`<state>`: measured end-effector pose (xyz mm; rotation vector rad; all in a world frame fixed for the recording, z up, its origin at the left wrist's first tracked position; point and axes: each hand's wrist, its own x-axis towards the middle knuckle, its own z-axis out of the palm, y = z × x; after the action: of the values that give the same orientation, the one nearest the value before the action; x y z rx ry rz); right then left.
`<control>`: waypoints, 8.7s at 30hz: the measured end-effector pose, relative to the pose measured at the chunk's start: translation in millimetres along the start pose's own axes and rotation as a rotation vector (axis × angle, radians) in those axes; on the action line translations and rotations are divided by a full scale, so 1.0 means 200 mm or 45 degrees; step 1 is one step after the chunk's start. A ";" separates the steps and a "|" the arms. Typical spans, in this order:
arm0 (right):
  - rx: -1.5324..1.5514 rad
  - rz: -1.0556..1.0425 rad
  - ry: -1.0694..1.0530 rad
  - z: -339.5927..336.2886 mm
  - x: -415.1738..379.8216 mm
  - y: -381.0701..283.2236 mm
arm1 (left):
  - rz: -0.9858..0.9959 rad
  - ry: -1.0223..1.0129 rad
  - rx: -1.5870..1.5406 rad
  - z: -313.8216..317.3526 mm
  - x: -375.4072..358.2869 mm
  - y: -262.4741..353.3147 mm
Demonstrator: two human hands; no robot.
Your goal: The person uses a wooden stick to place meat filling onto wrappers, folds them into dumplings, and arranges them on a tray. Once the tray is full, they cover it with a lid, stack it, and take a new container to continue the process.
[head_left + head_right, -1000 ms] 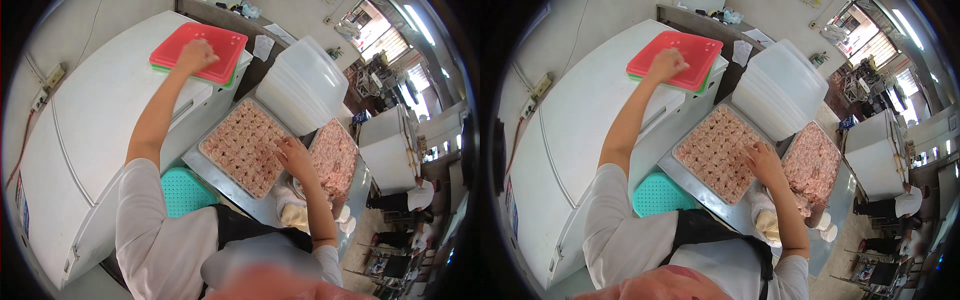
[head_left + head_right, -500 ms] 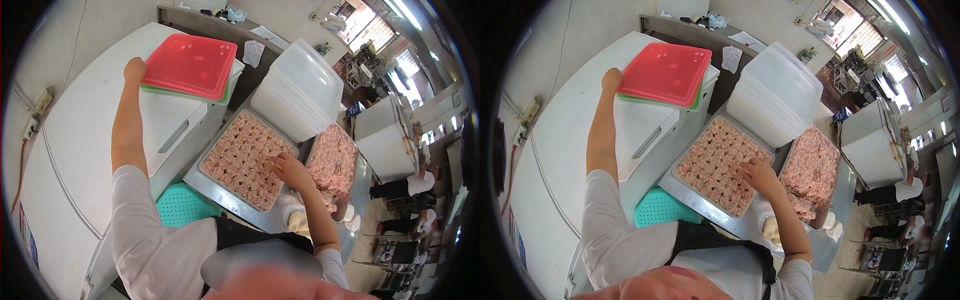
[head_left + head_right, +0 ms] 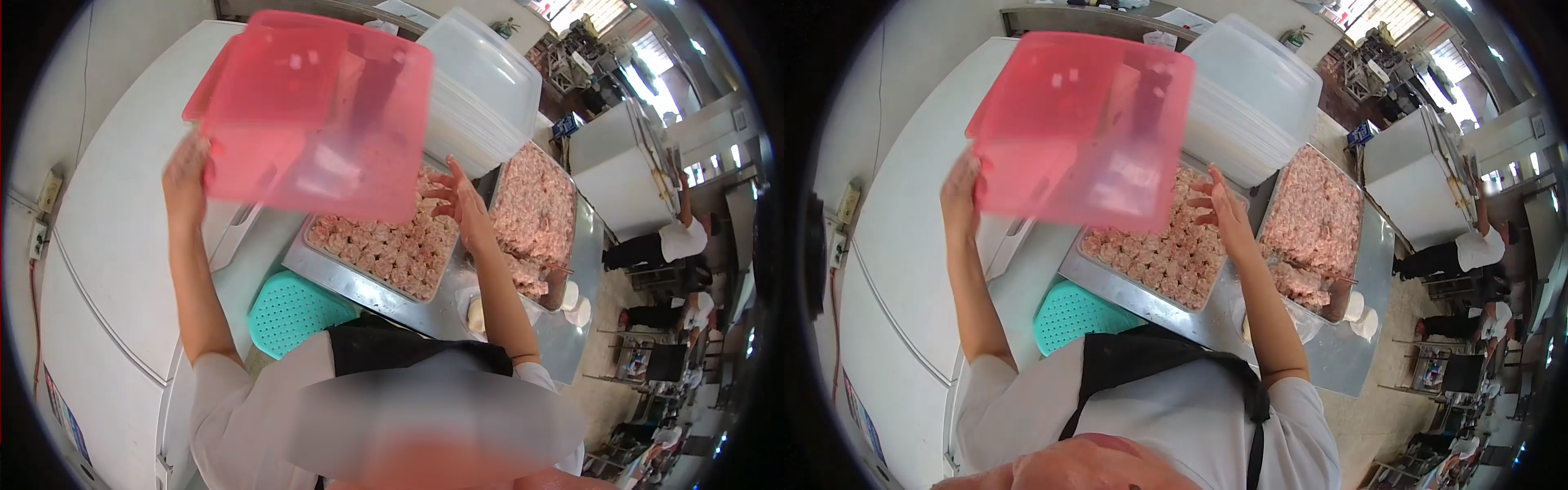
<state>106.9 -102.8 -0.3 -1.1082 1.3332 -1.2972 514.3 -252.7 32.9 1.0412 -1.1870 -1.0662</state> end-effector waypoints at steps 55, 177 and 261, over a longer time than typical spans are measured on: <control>-1.840 -0.288 0.457 -0.26 0.40 0.63 | 0.359 -0.606 1.207 1.38 0.42 -1.18; -1.739 -1.275 0.843 -0.85 0.57 -0.87 | 1.600 -0.527 0.748 2.03 0.06 -0.37; -1.739 0.003 -0.329 -1.79 -0.67 0.28 | 0.671 -0.595 1.001 2.24 -1.27 -0.62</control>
<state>-226.8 85.5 -52.2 -2.0346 2.0074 -0.0281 42.5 -50.0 -95.7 0.9725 -2.2198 -0.4103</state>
